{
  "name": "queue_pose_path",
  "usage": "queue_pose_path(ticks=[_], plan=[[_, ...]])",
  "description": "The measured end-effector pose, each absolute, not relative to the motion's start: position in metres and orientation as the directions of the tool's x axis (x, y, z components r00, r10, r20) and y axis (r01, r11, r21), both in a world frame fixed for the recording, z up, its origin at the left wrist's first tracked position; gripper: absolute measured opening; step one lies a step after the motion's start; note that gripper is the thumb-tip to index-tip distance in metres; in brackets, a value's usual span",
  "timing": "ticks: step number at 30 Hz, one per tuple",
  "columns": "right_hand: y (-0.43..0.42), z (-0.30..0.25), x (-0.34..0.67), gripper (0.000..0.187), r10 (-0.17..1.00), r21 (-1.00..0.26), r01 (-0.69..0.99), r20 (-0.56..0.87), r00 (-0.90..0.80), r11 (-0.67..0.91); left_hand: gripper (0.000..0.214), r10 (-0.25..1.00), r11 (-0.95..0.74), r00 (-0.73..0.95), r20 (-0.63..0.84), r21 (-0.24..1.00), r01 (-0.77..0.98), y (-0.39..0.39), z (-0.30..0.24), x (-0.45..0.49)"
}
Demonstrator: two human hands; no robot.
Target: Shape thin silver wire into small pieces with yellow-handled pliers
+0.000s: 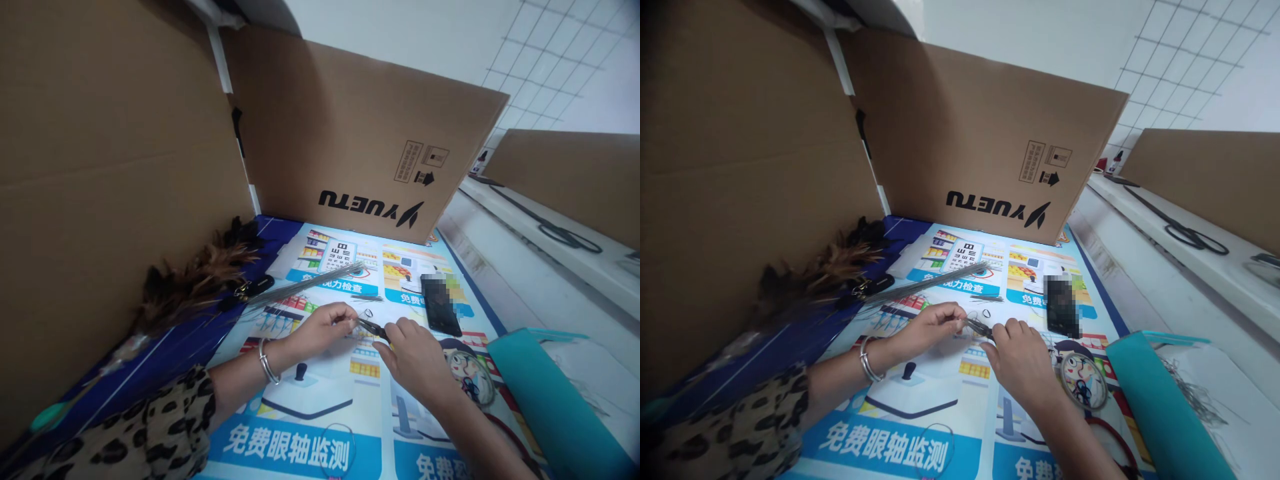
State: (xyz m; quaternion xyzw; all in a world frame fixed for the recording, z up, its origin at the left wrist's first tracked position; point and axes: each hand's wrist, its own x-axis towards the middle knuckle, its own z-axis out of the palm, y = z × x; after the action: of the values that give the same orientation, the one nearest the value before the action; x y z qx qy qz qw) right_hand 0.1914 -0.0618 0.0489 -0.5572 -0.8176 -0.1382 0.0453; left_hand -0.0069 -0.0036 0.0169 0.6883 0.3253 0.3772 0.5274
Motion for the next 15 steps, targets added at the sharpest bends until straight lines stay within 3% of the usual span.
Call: queue_pose_path(ticks=[15], plan=[[-0.0640,0.0467,0.1903,0.026,0.909,0.168,0.930,0.214,-0.358,0.327,0.011,0.846,-0.262,0.494,0.198,0.963,0.062,-0.0030,0.0151,-0.0071]])
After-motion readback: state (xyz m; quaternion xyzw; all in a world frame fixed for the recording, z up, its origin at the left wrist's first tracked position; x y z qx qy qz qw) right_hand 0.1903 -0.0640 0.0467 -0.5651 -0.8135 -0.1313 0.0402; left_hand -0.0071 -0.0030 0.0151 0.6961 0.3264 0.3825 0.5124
